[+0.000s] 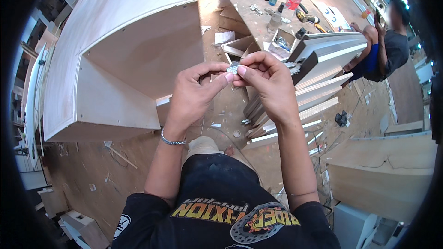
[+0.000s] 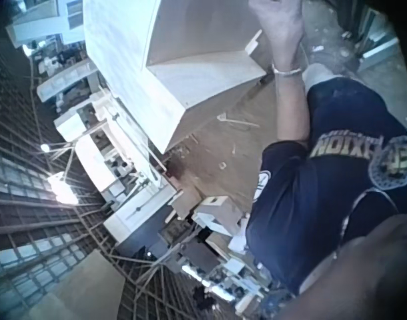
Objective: The person aligns white wooden slats on a larger frame and secures them using a pneumatic nail gun, then retrieves hardware from a container at a workbench.
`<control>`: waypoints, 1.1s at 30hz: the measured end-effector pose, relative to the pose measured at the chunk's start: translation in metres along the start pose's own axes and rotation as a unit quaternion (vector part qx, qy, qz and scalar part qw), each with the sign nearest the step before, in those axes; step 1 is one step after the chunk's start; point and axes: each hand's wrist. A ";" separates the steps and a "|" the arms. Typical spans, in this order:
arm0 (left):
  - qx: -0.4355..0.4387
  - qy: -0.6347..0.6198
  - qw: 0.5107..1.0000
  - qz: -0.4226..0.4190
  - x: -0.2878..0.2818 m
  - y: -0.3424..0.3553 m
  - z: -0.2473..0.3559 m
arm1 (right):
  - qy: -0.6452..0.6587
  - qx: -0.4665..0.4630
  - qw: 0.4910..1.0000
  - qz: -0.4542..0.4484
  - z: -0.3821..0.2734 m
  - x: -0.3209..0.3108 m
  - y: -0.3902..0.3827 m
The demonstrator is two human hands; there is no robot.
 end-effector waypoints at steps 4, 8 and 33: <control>-0.010 -0.085 0.996 0.016 -0.036 -0.010 -0.023 | -0.030 0.021 0.999 -0.028 0.019 0.028 0.004; -0.034 -0.179 0.983 0.017 -0.072 -0.021 -0.036 | -0.005 0.066 0.997 -0.039 0.042 0.059 0.012; -0.373 -0.169 0.912 0.005 -0.131 -0.094 -0.165 | 0.158 0.075 0.714 0.678 0.242 -0.161 0.295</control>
Point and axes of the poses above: each hand's wrist, its own y-axis towards the middle knuckle, its own x-axis out of the palm, z = x × y, and after that the axes turned 1 degree about -x, right-handed
